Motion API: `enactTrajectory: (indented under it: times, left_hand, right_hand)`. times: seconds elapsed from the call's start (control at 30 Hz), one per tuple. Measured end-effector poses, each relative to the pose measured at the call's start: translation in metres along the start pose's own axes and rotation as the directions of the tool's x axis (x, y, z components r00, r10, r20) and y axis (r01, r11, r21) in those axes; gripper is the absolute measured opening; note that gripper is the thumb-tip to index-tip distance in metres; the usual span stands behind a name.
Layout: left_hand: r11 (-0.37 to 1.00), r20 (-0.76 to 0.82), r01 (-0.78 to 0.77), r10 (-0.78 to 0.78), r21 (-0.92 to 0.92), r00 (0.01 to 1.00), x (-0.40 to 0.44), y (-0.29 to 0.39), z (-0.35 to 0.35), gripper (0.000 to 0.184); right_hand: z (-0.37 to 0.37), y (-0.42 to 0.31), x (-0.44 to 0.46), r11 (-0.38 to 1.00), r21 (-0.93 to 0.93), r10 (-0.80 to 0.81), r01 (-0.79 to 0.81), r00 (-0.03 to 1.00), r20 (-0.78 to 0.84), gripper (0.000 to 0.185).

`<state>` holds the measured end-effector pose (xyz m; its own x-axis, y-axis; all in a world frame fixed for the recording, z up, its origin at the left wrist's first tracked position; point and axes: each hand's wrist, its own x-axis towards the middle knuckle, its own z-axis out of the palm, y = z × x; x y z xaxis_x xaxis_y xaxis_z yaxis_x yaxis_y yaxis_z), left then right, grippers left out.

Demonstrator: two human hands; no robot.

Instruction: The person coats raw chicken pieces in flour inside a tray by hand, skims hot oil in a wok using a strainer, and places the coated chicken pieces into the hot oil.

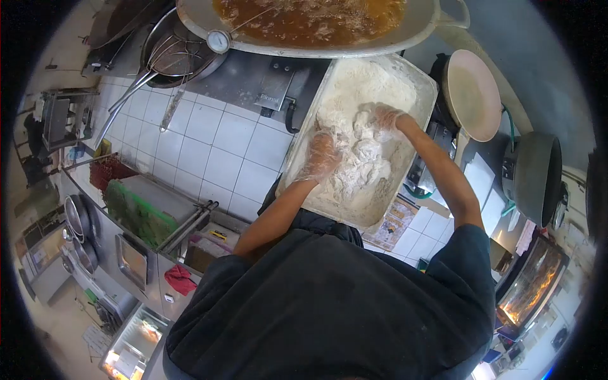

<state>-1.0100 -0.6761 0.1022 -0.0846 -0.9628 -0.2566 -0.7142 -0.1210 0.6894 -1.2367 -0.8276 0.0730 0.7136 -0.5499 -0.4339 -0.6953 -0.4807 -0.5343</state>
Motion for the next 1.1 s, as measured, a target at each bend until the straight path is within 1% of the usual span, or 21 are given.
enactTrajectory:
  times: [0.07, 0.1, 0.13, 0.2, 0.23, 0.3, 0.33, 0.4, 0.43, 0.5, 0.53, 0.63, 0.7, 0.73, 0.8, 0.83, 0.9, 0.93, 1.0, 1.03, 1.1]
  left_hand:
    - [1.0, -0.014, -0.018, 0.018, 0.011, 1.0, 0.003, 0.003, 0.0, 0.026]
    - [0.999, -0.029, -0.031, 0.032, 0.025, 0.999, 0.001, 0.004, 0.002, 0.025]
    - [0.998, -0.047, -0.045, 0.047, 0.042, 0.998, 0.0, 0.004, 0.003, 0.024]
    - [0.995, -0.033, -0.049, 0.052, 0.086, 0.998, 0.002, -0.003, 0.011, 0.027]
    - [0.993, -0.027, -0.05, 0.053, 0.108, 0.998, 0.003, -0.008, 0.015, 0.029]
    - [0.997, -0.071, -0.05, 0.054, 0.064, 0.996, 0.0, -0.007, 0.011, 0.034]
    - [0.998, -0.088, -0.049, 0.052, 0.039, 0.995, -0.004, -0.006, 0.01, 0.037]
    - [0.999, -0.075, 0.002, 0.002, 0.054, 0.997, -0.002, -0.004, 0.007, 0.039]
    - [0.998, -0.066, 0.028, -0.025, 0.058, 0.998, -0.002, -0.002, 0.007, 0.041]
    - [0.996, -0.089, -0.046, 0.052, 0.074, 0.995, -0.005, -0.011, 0.019, 0.037]
    - [0.993, -0.1, -0.081, 0.089, 0.086, 0.991, -0.007, -0.018, 0.025, 0.036]
    - [0.992, -0.074, -0.08, 0.087, 0.099, 0.993, -0.009, -0.02, 0.027, 0.027]
    - [0.995, -0.051, -0.054, 0.058, 0.078, 0.997, -0.01, -0.017, 0.022, 0.023]
    - [0.997, -0.041, -0.039, 0.042, 0.067, 0.998, -0.011, -0.015, 0.02, 0.021]
    - [0.997, 0.0, -0.006, 0.006, 0.071, 1.0, -0.012, -0.012, 0.014, 0.021]
    - [0.997, 0.021, 0.009, -0.01, 0.073, 1.0, -0.011, -0.01, 0.011, 0.02]
    - [0.999, 0.006, -0.007, 0.006, 0.045, 1.0, -0.011, -0.014, 0.015, 0.02]
    - [0.999, -0.001, -0.014, 0.014, 0.031, 1.0, -0.01, -0.017, 0.018, 0.02]
    - [0.996, -0.151, -0.074, 0.08, 0.049, 0.985, -0.011, -0.021, 0.026, 0.02]
    - [0.993, -0.219, -0.1, 0.11, 0.058, 0.969, -0.014, -0.023, 0.032, 0.02]
    - [0.99, -0.193, -0.136, 0.14, 0.032, 0.971, -0.012, -0.018, 0.023, 0.021]
  right_hand:
    - [0.01, 0.001, -0.007, 0.978, -0.131, 0.168, -0.162, 0.985, 0.031, 0.047]
    - [0.017, 0.001, -0.014, 0.984, -0.005, 0.175, -0.176, 0.978, -0.111, 0.046]
    - [0.021, 0.002, -0.015, 0.968, -0.05, 0.239, -0.245, 0.966, -0.098, 0.046]
    - [0.02, -0.02, -0.018, 0.917, -0.134, 0.367, -0.375, 0.927, -0.079, 0.047]
    - [0.02, -0.026, -0.024, 0.926, -0.112, 0.345, -0.361, 0.928, -0.141, 0.047]
    - [0.024, -0.037, -0.034, 0.942, -0.071, 0.299, -0.327, 0.917, -0.263, 0.048]
    - [0.029, -0.04, -0.04, 0.94, -0.057, 0.31, -0.336, 0.914, -0.261, 0.048]
    - [0.034, -0.038, -0.046, 0.936, -0.04, 0.329, -0.351, 0.907, -0.263, 0.049]
    - [0.043, -0.035, -0.047, 0.908, -0.162, 0.322, -0.386, 0.891, -0.319, 0.047]
    - [0.066, -0.028, -0.043, 0.799, -0.394, 0.277, -0.453, 0.861, -0.427, 0.045]
    - [0.073, -0.024, -0.043, 0.796, -0.392, 0.313, -0.461, 0.868, -0.385, 0.043]
    - [0.086, -0.013, -0.04, 0.79, -0.387, 0.402, -0.475, 0.879, -0.256, 0.038]
    - [0.081, -0.015, -0.042, 0.782, -0.387, 0.463, -0.489, 0.871, -0.167, 0.036]
    - [0.081, -0.017, -0.045, 0.786, -0.301, 0.488, -0.539, 0.841, -0.233, 0.031]
    - [0.065, -0.047, -0.055, 0.785, -0.115, 0.542, -0.609, 0.765, -0.349, 0.026]
    - [0.072, -0.034, -0.052, 0.78, -0.085, 0.562, -0.62, 0.754, -0.339, 0.026]
    - [0.086, -0.005, -0.048, 0.764, -0.024, 0.606, -0.644, 0.73, -0.316, 0.027]
    - [0.087, 0.003, -0.052, 0.795, -0.034, 0.577, -0.605, 0.773, -0.262, 0.032]
    - [0.074, 0.002, -0.058, 0.853, -0.045, 0.509, -0.521, 0.847, -0.152, 0.047]
    - [0.07, 0.0, -0.061, 0.862, -0.04, 0.494, -0.505, 0.856, -0.155, 0.046]
    - [0.064, 0.003, -0.062, 0.881, -0.028, 0.462, -0.472, 0.871, -0.166, 0.044]
